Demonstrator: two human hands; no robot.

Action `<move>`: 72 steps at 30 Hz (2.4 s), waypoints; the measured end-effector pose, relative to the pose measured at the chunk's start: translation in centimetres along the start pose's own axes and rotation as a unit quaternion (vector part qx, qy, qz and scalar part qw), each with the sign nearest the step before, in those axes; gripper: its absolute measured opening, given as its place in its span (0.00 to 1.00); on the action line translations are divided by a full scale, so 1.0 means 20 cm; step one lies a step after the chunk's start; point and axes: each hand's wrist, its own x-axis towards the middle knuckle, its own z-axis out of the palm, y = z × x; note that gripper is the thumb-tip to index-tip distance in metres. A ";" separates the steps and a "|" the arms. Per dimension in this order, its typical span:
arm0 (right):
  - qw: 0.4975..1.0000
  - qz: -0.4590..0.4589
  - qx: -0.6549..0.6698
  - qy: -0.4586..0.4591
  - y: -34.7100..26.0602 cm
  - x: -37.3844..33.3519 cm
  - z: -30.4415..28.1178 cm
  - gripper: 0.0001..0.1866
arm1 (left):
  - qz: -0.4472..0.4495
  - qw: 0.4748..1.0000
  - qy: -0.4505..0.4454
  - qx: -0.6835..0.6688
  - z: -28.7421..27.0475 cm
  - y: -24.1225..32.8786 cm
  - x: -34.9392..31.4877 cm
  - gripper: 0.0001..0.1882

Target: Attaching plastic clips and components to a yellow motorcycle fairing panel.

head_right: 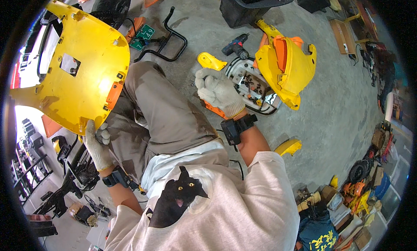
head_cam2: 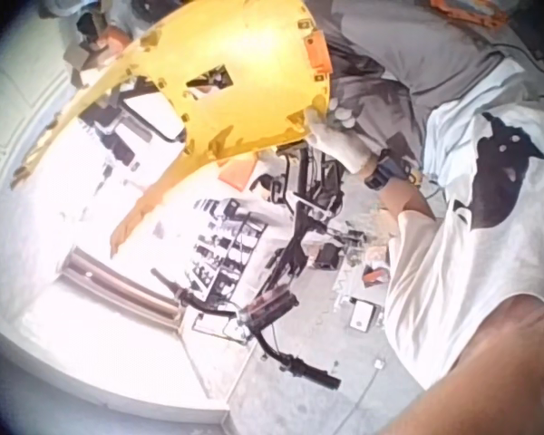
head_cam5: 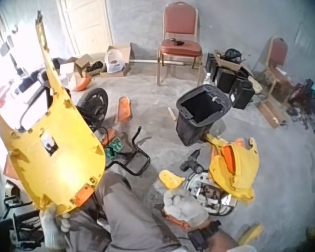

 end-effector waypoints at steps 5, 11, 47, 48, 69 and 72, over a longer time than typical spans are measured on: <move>1.000 0.005 -0.018 -0.016 -0.01 0.01 0.03 0.11 | 0.004 1.000 0.002 -0.005 0.00 0.00 0.00 0.17; 0.993 0.020 -0.108 0.039 0.00 0.00 0.02 0.07 | -0.015 1.000 -0.003 0.008 0.02 0.02 -0.01 0.17; 0.611 0.250 -0.725 0.195 0.36 -0.10 -0.97 0.11 | -0.112 0.987 -0.101 -0.057 -0.01 0.15 -0.07 0.15; 0.614 0.254 -0.721 0.196 0.37 -0.07 -0.94 0.11 | -0.122 0.985 -0.104 -0.059 -0.01 0.16 -0.06 0.14; 0.621 0.298 -0.698 0.196 0.41 0.02 -0.91 0.10 | -0.108 0.988 -0.091 -0.059 -0.03 0.15 -0.06 0.15; 0.623 0.301 -0.696 0.192 0.41 0.03 -0.90 0.10 | -0.110 0.987 -0.096 -0.067 -0.03 0.16 -0.07 0.15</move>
